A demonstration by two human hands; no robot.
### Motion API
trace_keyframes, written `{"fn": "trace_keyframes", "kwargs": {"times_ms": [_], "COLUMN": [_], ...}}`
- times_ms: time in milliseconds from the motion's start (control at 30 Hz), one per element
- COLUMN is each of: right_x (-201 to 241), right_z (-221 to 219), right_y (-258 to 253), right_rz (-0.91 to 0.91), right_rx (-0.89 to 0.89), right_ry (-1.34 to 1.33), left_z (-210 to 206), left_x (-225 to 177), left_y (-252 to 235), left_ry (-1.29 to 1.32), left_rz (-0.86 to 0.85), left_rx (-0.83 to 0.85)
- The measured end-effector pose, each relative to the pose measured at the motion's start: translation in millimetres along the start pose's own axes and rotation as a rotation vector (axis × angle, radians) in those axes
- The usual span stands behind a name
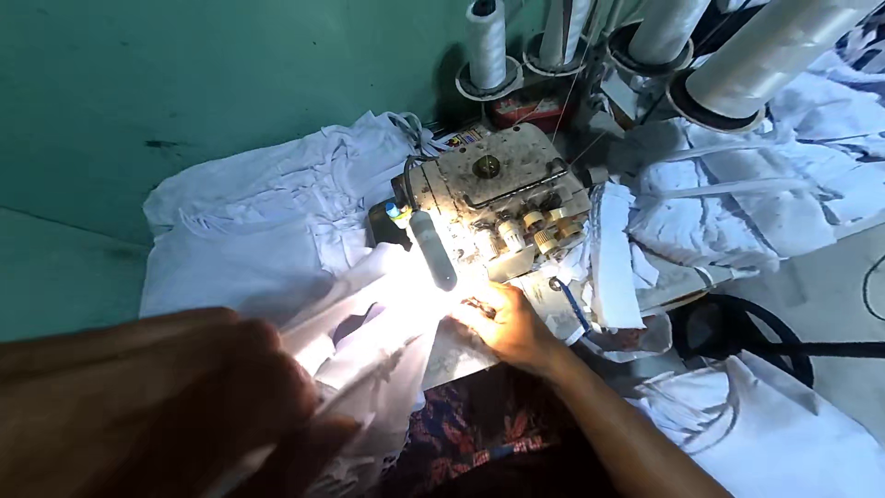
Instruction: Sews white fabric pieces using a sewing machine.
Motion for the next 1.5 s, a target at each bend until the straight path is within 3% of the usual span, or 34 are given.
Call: {"fn": "trace_keyframes", "kwargs": {"times_ms": [167, 267, 333, 533, 667, 800, 1000, 1300, 1500], "right_x": [70, 113, 121, 61, 19, 18, 10, -2, -1], "right_z": [-1, -10, -9, 8, -2, -3, -2, -7, -11], "right_y": [-4, 1, 14, 103, 144, 120, 68, 37, 35], "right_rz": [0.183, 0.315, 0.358, 0.199, 0.087, 0.066, 0.046, 0.022, -0.004], "right_rx": [0.153, 0.268, 0.229, -0.019, -0.101, -0.118, -0.136, -0.157, -0.174], "right_ry": [-0.123, -0.267, -0.245, -0.118, -0.12, -0.113, -0.071, -0.12, -0.083], "left_z": [13, 1, -4, -23, -41, -31, -8, -49, -88], "left_x": [-38, -25, -19, 25, 64, 79, 55, 62, 51], "left_y": [6, 20, 22, 3, -19, -31, -42, -49, -59], "left_ry": [-0.288, -0.342, -0.329, -0.322, -0.285, -0.257, -0.295, -0.194, -0.23], "left_rz": [-0.105, -0.15, -0.131, -0.114, -0.129, -0.104, 0.005, -0.122, -0.157], "left_rx": [0.049, -0.03, 0.014, -0.045, 0.012, 0.01, -0.019, -0.109, -0.059]}}
Point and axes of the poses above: each hand's wrist, its own y-axis away from the middle knuckle, its own z-axis out of the back of the hand, x = y × z, the point moved 6 cm from there along -y, towards the middle knuckle, and after that the axes turned 5 degrees about -y, right-handed, at the moved point
